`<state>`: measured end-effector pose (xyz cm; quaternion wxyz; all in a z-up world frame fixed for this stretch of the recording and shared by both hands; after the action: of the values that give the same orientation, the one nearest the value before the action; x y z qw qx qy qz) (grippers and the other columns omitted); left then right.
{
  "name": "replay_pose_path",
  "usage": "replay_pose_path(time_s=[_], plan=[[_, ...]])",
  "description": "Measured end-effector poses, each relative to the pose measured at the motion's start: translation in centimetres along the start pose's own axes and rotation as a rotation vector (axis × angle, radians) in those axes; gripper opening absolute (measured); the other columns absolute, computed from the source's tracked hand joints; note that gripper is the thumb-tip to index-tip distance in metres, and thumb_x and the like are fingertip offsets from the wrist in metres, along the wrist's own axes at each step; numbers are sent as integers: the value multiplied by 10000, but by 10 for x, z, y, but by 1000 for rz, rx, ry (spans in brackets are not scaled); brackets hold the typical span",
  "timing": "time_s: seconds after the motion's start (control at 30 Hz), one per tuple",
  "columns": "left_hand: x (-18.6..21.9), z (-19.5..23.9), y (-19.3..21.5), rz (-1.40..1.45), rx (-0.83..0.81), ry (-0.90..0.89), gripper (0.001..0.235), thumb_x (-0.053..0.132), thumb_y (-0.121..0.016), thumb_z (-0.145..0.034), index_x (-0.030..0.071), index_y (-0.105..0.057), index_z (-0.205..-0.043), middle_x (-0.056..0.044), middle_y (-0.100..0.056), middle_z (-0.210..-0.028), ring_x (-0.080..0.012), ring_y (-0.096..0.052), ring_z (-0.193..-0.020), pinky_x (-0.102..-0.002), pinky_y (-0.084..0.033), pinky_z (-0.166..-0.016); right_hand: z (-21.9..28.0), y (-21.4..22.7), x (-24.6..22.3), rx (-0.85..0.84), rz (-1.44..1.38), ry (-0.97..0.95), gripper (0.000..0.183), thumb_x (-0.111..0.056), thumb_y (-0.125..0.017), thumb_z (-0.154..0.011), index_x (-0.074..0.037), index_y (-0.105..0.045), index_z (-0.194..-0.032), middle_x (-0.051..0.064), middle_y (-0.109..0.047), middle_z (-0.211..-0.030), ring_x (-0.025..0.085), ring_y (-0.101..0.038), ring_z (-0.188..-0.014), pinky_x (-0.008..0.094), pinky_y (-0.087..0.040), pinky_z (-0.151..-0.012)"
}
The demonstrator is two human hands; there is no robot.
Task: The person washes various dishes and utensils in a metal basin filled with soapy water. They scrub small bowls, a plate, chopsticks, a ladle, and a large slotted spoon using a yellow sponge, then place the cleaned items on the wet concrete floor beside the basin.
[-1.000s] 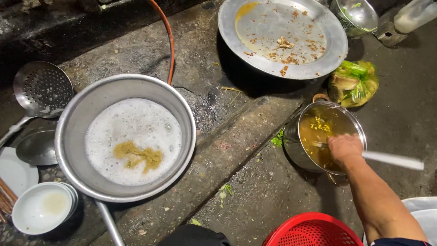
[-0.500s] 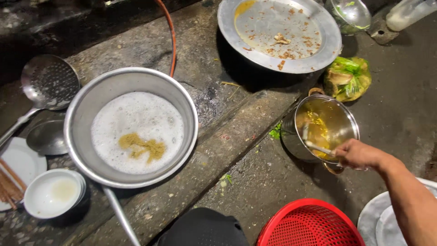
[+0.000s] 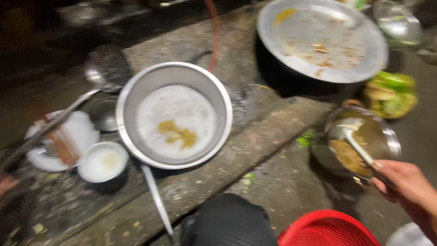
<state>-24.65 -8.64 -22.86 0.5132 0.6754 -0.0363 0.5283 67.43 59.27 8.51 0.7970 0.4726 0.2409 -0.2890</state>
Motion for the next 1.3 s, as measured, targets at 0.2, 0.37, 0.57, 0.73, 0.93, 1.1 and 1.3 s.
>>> replay_pose_path(time_s=[0.2, 0.37, 0.57, 0.73, 0.93, 1.1, 1.3], plan=[[222, -34, -2, -728, -166, 133, 267, 414, -734, -1026, 226, -856, -1171, -126, -913, -1152, -408, -853, -1078, -515, -610, -930, -1, -105, -97, -307, 212, 229, 404, -269, -614, -1224, 30, -839, -1072, 180, -571, -586, 224, -371, -455, 375, -229, -421], [430, -10, -88, -348, -206, -86, 597, 449, -851, -965, 228, -737, -1508, -66, -718, -1592, -317, -719, -1366, -505, -560, -1110, 33, -248, -215, -507, 791, 470, 403, -389, -624, -1174, -181, -940, -1034, 23, -653, -679, 160, -538, -625, 365, -489, -606], [481, 32, -131, -269, -149, -285, 1235, 422, -1054, -813, 310, -321, -1801, -313, -306, -1814, -568, -566, -1478, -634, -535, -1098, 130, -416, -331, -920, 967, 886, 513, -469, -643, -1173, -127, -677, -792, 10, -729, -622, 142, -564, -623, 381, -520, -670], [386, 50, -84, -332, 324, -50, 205, 297, -788, -1047, 165, -759, -1201, -230, -511, -1674, -601, -768, -1128, -685, -654, -943, 209, -498, -401, -975, 1029, 1283, 391, -456, -692, -1054, -125, -786, -868, 220, -795, -748, 492, -794, -787, 539, -624, -711], [280, 88, -47, -242, 450, 177, 124, 166, -684, -1061, 225, -790, -1038, -92, -761, -1053, -423, -819, -1042, -511, -669, -911, 268, -462, -390, -564, -37, 2097, 263, -144, -826, -1043, -202, -872, -1295, -3, -784, -1022, 254, -793, -888, 364, -643, -799], [295, 48, -57, -115, 415, 215, 235, 112, -673, -1018, 226, -845, -1128, -118, -807, -1038, -423, -820, -1063, -535, -661, -968, 109, -517, -295, -475, 259, 1548, 422, -182, -831, -985, -175, -792, -1405, 98, -810, -1225, 383, -791, -1116, 513, -644, -989], [369, -59, -165, 29, 195, 93, 276, -10, -580, -966, 42, -776, -1153, -261, -755, -1075, -537, -762, -1132, -628, -637, -1017, -55, -618, -151, -601, 864, 1100, 582, -322, -909, -914, -54, -706, -1390, 321, -731, -1291, 588, -790, -1148, 683, -668, -1054]])
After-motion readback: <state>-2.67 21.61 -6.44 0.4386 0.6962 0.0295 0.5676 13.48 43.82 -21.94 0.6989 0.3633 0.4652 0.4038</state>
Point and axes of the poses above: each hand's wrist, its own z-axis away from the middle knuckle, its own y-axis out of the back of the hand, x = y × z, the point moved 5 cm from there along -z, towards the middle knuckle
